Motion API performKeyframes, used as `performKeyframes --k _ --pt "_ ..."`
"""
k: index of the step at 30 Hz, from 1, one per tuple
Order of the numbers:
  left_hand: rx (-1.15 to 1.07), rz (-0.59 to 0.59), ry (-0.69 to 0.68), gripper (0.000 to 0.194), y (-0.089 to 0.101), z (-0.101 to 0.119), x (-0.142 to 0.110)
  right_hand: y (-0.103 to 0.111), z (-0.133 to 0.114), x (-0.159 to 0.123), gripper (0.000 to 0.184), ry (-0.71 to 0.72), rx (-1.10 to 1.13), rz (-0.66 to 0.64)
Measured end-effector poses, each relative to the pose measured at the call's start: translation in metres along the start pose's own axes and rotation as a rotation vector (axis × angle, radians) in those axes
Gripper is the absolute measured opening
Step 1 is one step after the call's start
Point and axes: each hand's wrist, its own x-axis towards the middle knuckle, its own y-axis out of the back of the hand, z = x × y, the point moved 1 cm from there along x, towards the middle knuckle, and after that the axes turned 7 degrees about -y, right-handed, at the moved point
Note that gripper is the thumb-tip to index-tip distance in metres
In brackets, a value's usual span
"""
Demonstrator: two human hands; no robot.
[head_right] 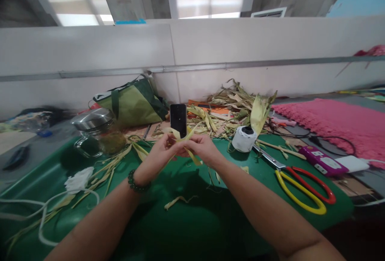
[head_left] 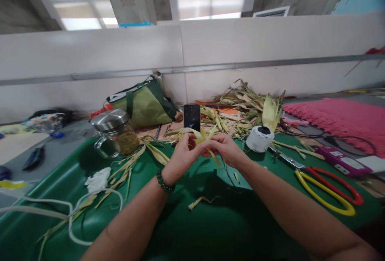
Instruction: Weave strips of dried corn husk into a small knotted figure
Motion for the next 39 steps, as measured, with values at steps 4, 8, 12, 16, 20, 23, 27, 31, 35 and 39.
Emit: performKeyframes --k 4,8,12,16,20,23,27,31,35,39 --pt "0.041 -0.143 0.072 0.036 0.003 0.0 0.001 0.004 -0.004 -0.001 0.018 0.064 -0.04 0.015" --pt "0.082 -0.211 -0.002 0.031 0.007 0.004 0.001 0.003 -0.009 -0.005 0.025 0.047 -0.122 -0.056" --pt "0.148 -0.231 -0.054 0.03 0.007 0.006 -0.001 0.002 -0.008 -0.007 0.025 0.05 -0.177 -0.092" --pt "0.163 -0.259 -0.055 0.021 0.007 0.009 -0.002 0.002 -0.007 -0.008 0.019 0.104 -0.197 -0.106" --pt "0.16 -0.281 -0.03 0.017 0.008 0.011 -0.002 0.003 -0.006 -0.007 0.015 0.147 -0.176 -0.135" --pt "0.154 -0.294 -0.01 0.017 0.009 0.012 -0.001 0.004 -0.005 -0.005 0.013 0.123 -0.126 -0.126" --pt "0.169 -0.305 0.016 0.016 0.009 0.014 -0.002 0.006 -0.003 -0.003 0.015 0.087 -0.081 -0.108" --pt "0.184 -0.304 0.025 0.016 0.009 0.014 -0.002 0.006 -0.001 -0.002 0.016 0.05 -0.058 -0.077" --pt "0.183 -0.306 0.018 0.017 0.011 0.012 -0.001 0.007 -0.002 0.0 0.017 0.017 -0.042 -0.014" --pt "0.161 -0.292 0.032 0.02 0.012 0.008 0.001 0.008 -0.006 -0.001 0.022 -0.087 0.008 -0.032"
